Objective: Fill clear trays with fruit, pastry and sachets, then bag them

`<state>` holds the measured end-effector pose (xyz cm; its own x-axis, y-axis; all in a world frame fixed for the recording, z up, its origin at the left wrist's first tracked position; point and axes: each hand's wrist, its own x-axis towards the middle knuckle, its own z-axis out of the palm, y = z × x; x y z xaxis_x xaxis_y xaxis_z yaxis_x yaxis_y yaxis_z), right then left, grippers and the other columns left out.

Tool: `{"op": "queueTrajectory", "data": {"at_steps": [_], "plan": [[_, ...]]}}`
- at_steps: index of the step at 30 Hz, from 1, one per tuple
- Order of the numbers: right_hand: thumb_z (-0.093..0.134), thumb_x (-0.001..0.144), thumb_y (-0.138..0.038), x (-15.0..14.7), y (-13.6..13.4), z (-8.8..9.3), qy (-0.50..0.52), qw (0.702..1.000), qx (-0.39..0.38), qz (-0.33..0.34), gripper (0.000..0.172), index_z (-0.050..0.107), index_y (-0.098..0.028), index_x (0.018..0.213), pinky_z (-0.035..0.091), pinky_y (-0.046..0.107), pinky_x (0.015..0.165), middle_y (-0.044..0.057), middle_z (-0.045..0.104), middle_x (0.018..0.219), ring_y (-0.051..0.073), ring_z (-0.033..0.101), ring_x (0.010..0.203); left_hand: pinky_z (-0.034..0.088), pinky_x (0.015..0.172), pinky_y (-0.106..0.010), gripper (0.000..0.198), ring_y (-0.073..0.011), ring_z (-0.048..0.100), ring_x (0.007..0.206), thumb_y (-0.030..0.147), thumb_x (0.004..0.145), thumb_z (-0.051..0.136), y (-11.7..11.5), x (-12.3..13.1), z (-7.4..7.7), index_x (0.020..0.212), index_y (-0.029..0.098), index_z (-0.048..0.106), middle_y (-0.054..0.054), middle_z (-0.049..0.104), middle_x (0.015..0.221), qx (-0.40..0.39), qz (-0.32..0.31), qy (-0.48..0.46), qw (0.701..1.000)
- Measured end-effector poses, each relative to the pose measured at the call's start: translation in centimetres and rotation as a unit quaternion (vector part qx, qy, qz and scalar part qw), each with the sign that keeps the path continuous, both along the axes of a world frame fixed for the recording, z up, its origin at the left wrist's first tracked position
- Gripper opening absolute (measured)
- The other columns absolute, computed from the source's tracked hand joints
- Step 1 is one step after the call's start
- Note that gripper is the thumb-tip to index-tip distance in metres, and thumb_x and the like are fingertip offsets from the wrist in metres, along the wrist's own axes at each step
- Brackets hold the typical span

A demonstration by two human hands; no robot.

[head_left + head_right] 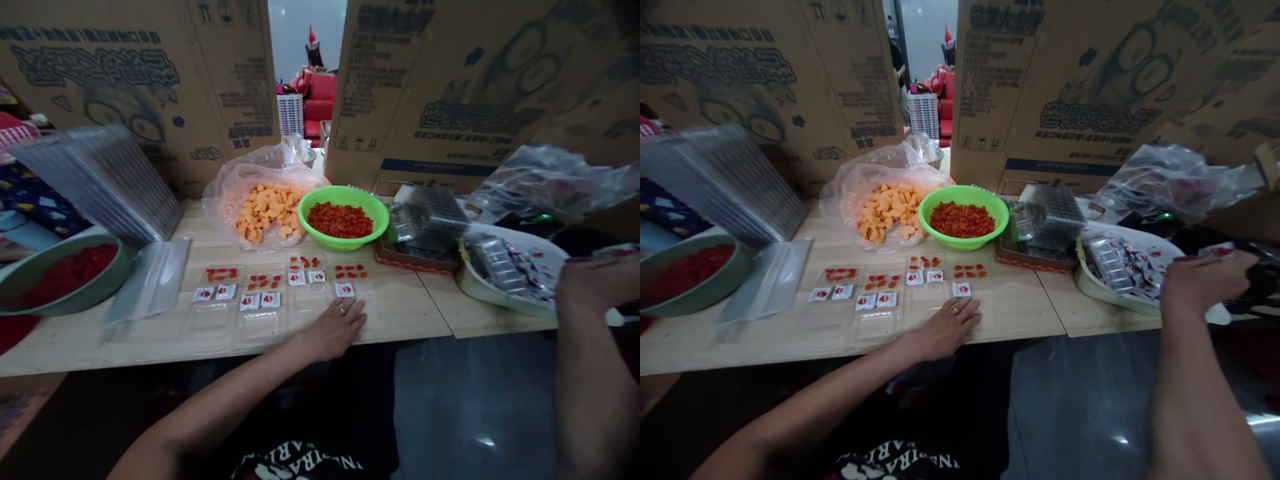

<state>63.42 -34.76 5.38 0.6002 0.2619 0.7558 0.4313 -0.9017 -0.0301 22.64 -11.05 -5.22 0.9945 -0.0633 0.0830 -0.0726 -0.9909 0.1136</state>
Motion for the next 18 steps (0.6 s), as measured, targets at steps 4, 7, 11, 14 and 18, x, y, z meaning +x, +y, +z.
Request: {"op": "queueTrajectory", "data": {"at_steps": [4,7,11,14,18], "plan": [[0.043,0.1,-0.02,-9.7,6.2,0.5,0.11,0.978,0.014,0.179,0.034,0.065,-0.003,0.118,0.038,0.034,0.069,0.022,0.071,0.091,0.022,0.065,0.08,0.022,0.119,-0.05,0.075,-0.0385,0.02,0.151,0.053,0.095,0.051,-0.2,0.7,0.5,0.151,0.008,0.033,-0.024,0.019,0.163,-0.008,0.084,0.003,0.996],[0.048,0.09,-0.009,-16.4,11.4,-2.2,0.233,0.886,-0.173,0.361,0.032,0.068,-0.016,0.115,0.042,0.029,0.077,0.011,0.073,0.105,0.02,0.065,0.089,0.021,0.119,-0.051,0.083,-0.0395,0.022,0.15,0.061,0.094,0.047,-0.1,1.2,0.4,0.151,0.003,0.031,-0.027,0.019,0.162,-0.008,0.116,0.034,0.993],[0.047,0.087,-0.006,-20.8,14.7,-6.5,0.217,0.836,-0.318,0.391,0.04,0.065,-0.014,0.121,0.042,0.032,0.083,0.013,0.07,0.099,0.025,0.062,0.095,0.021,0.12,-0.05,0.086,-0.0377,0.021,0.15,0.063,0.094,0.043,0.3,1.3,0.1,0.154,0.004,0.026,-0.025,0.017,0.163,-0.006,0.104,0.046,0.993],[0.046,0.086,-0.006,-21.4,14.1,-7.8,0.209,0.848,-0.316,0.371,0.047,0.059,-0.011,0.131,0.043,0.034,0.085,0.016,0.067,0.106,0.027,0.06,0.099,0.021,0.12,-0.049,0.086,-0.0374,0.021,0.15,0.063,0.095,0.042,0.5,1.0,-0.1,0.155,0.004,0.024,-0.023,0.017,0.163,-0.008,0.1,0.042,0.994],[0.04,0.093,-0.013,-21.9,12.5,-8.8,0.182,0.847,-0.28,0.413,0.05,0.049,-0.005,0.141,0.042,0.041,0.101,0.023,0.054,0.138,0.031,0.049,0.127,0.021,0.12,-0.05,0.084,-0.0374,0.021,0.15,0.062,0.096,0.042,0.6,1.1,-0.5,0.155,0.004,0.026,-0.023,0.017,0.163,-0.012,0.09,0.035,0.995]]}}
